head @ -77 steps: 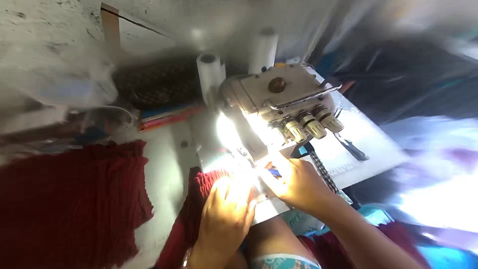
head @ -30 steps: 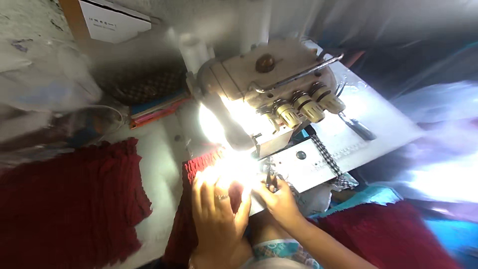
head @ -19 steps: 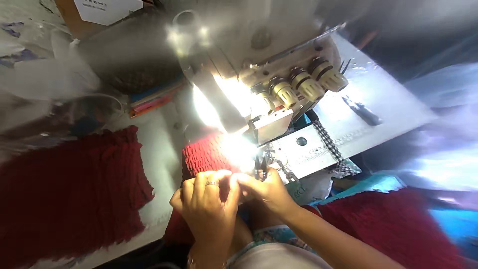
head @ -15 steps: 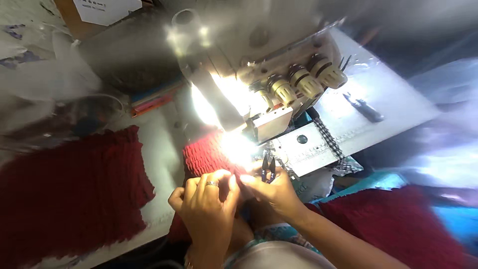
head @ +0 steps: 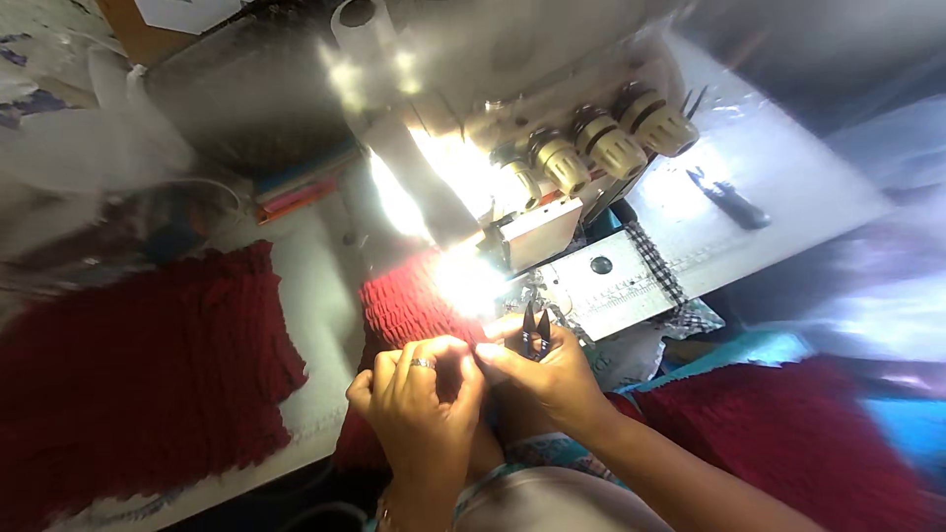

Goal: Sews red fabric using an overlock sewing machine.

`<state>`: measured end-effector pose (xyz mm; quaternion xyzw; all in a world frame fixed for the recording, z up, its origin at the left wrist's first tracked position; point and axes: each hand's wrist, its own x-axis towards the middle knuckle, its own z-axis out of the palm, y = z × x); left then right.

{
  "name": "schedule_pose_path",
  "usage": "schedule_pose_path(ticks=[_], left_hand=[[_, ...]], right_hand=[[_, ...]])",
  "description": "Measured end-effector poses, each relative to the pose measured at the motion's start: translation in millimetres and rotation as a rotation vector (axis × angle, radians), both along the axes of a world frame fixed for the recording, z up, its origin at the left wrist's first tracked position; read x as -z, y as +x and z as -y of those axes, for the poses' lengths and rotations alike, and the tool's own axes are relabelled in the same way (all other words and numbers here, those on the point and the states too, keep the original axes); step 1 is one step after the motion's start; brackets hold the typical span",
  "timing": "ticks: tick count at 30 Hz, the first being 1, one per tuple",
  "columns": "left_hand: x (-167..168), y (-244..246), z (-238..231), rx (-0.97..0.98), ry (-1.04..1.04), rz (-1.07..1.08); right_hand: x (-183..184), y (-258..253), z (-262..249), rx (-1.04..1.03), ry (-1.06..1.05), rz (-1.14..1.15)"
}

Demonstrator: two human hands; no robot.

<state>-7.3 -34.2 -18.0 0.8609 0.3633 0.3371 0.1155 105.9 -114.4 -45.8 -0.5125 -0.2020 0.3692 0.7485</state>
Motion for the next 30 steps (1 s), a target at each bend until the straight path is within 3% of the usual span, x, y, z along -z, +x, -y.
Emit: schedule_pose_path(ticks=[9,15,19,24,30], left_hand=[[-1.5,2.3,4.1,0.018,0.086,-0.035],[-2.1,3.1,1.8,0.039,0.152,-0.056],[-15.7,0.9,-18.2,0.181,0.127,-0.01],[-18.9,5.2,-50.8,0.42,0.108,-0.181],[-20.0,3.4,-67.0,0.503,0.072,-0.223]], right_hand=[[2.0,0.5,-0.2,0.002,0.023,0.066],[-6.4,5.6,-10.4,-0.039,-0.001,-0.061],[-13.8,11.1,-14.3,-0.016,0.004,-0.131],[-2.7,11.9,-5.9,0.05,-0.02,-0.043],[0.0,7.0,-6.3,0.089,0.001,0.067]])
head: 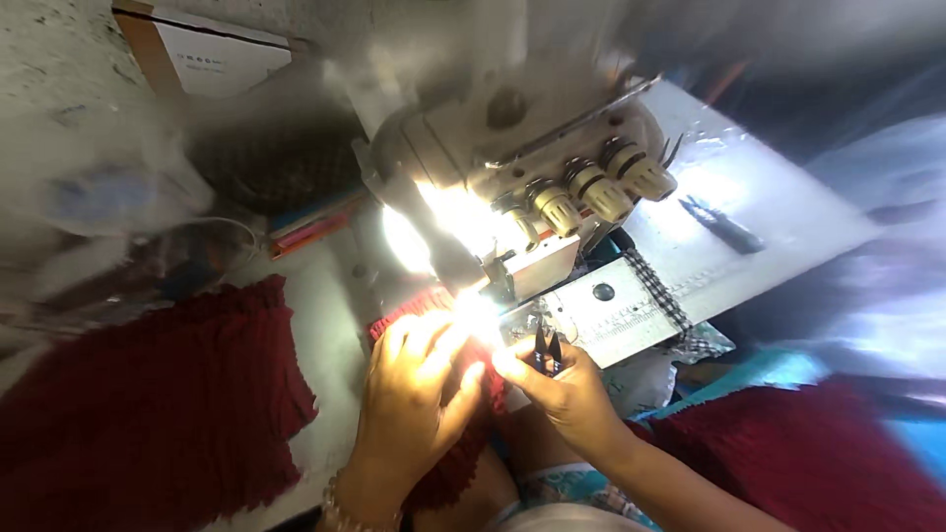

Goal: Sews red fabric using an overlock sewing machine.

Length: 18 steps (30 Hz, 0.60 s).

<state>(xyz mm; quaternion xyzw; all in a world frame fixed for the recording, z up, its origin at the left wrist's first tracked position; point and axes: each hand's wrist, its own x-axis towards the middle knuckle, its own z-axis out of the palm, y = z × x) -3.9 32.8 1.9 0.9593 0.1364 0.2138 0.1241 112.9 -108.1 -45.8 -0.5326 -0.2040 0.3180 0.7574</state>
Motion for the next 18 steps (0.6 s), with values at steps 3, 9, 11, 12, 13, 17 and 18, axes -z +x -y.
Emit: schedule_pose_path(ticks=[3,9,11,12,13,17,18], left_hand=[[-0.7,1.2,-3.9,0.016,0.023,-0.004],[0.9,4.1,-15.7,0.017,0.1,-0.04],[0.7,4.7,-16.7,0.019,0.128,-0.05],[1.0,4.6,-16.4,0.023,0.142,-0.058],[1.6,4.1,-15.4,0.025,0.159,-0.068],[4.2,3.4,-11.4,0.018,0.205,-0.044],[3.8,4.3,-11.4,0.016,0.202,-0.034]], right_hand=[[0.3,-1.4,-1.1,0.004,-0.001,0.017],[-1.8,3.3,-12.7,0.016,-0.032,0.024],[-2.4,4.9,-15.7,0.029,-0.038,0.034],[-2.5,5.8,-16.4,0.037,-0.045,0.05],[-2.4,6.3,-16.8,0.048,-0.053,0.068],[-2.1,7.6,-18.5,0.068,-0.069,0.122],[-2.4,8.2,-19.6,0.072,-0.071,0.131]])
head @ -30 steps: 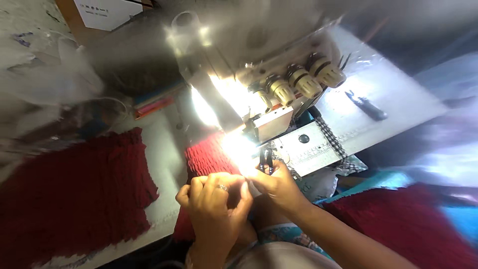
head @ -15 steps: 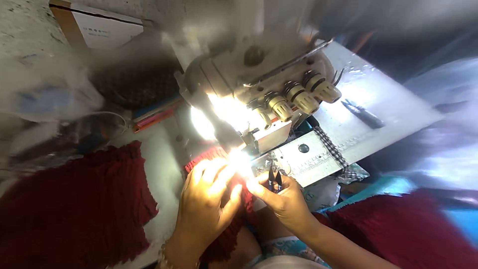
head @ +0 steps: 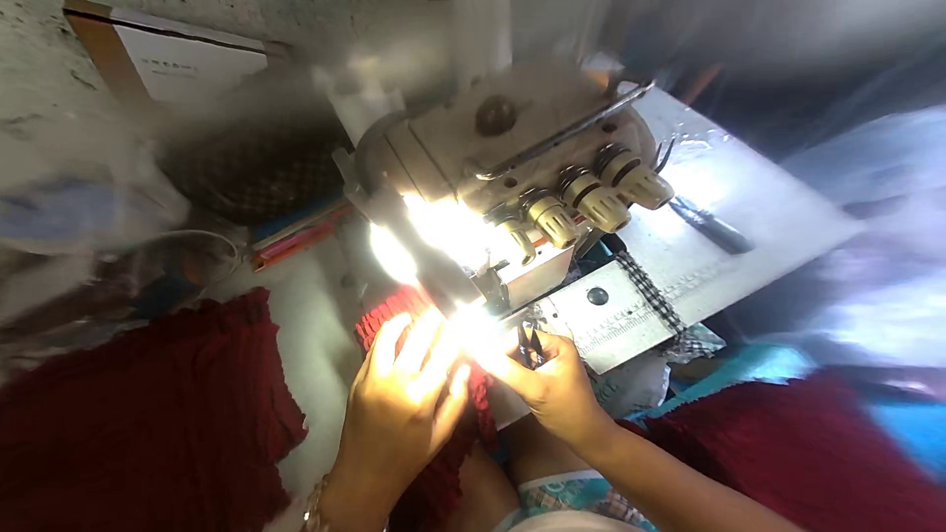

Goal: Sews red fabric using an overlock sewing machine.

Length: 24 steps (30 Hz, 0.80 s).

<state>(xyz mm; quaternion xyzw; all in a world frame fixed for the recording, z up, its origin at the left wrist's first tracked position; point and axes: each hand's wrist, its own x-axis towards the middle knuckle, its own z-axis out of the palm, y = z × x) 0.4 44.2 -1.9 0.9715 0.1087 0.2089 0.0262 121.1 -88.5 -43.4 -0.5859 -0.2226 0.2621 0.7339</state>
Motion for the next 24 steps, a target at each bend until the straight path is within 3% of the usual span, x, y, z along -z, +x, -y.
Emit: schedule_pose_path(ticks=[7,11,16,21,24], left_hand=[[-0.9,2.9,-6.7,-0.005,0.01,-0.026],[-0.5,5.4,21.1,-0.174,0.115,0.104],[24.2,4.5,65.1,-0.422,-0.063,0.39],[29.5,5.2,70.9,-0.515,-0.098,0.422],[28.6,2.5,73.2,-0.526,-0.11,0.393]], right_hand=[[-3.6,6.7,-15.1,0.004,-0.003,-0.059],[2.9,3.8,-14.2,0.039,0.035,-0.026],[12.4,-8.7,8.9,0.003,0.014,-0.112],[10.3,-13.6,12.3,-0.091,-0.04,-0.223],[16.7,-15.5,11.6,-0.066,0.019,-0.143]])
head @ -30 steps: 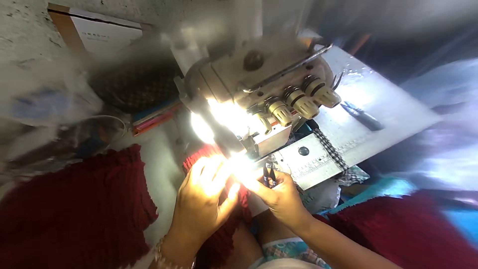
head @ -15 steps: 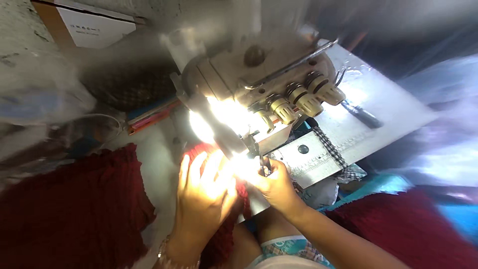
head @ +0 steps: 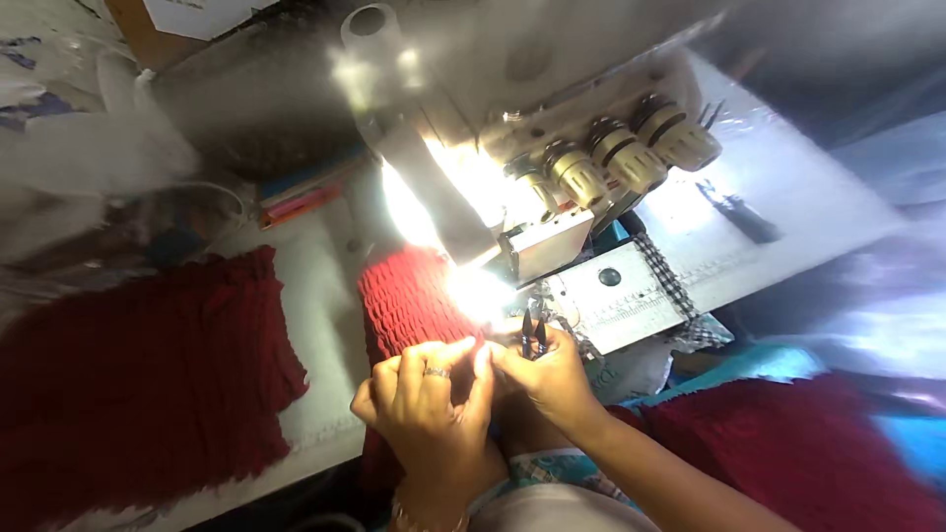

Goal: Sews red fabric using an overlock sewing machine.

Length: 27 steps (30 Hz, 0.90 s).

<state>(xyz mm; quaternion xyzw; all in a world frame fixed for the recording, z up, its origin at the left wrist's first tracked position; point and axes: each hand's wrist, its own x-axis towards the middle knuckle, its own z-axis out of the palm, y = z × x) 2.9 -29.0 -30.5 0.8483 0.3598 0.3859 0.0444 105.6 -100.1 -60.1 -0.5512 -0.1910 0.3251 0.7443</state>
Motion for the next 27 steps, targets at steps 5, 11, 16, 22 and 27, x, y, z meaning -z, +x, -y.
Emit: schedule_pose_path(ticks=[5,11,16,22,27], left_hand=[[-5.8,-4.1,7.1,0.028,-0.056,-0.022],[-3.1,-9.7,8.7,0.06,-0.237,0.05],[-3.1,-10.1,11.7,0.075,-0.258,0.068],[-5.8,-10.2,14.4,0.088,-0.214,0.046],[-10.5,-10.9,13.9,0.09,-0.13,0.006]], right_hand=[[4.6,-1.9,12.0,0.007,0.073,0.215],[-6.1,-0.5,15.6,-0.022,0.05,0.057],[-8.6,-0.9,18.6,-0.045,0.049,0.088],[-9.3,-2.0,22.0,-0.045,0.075,0.106],[-9.4,-0.4,22.5,-0.041,0.068,0.136]])
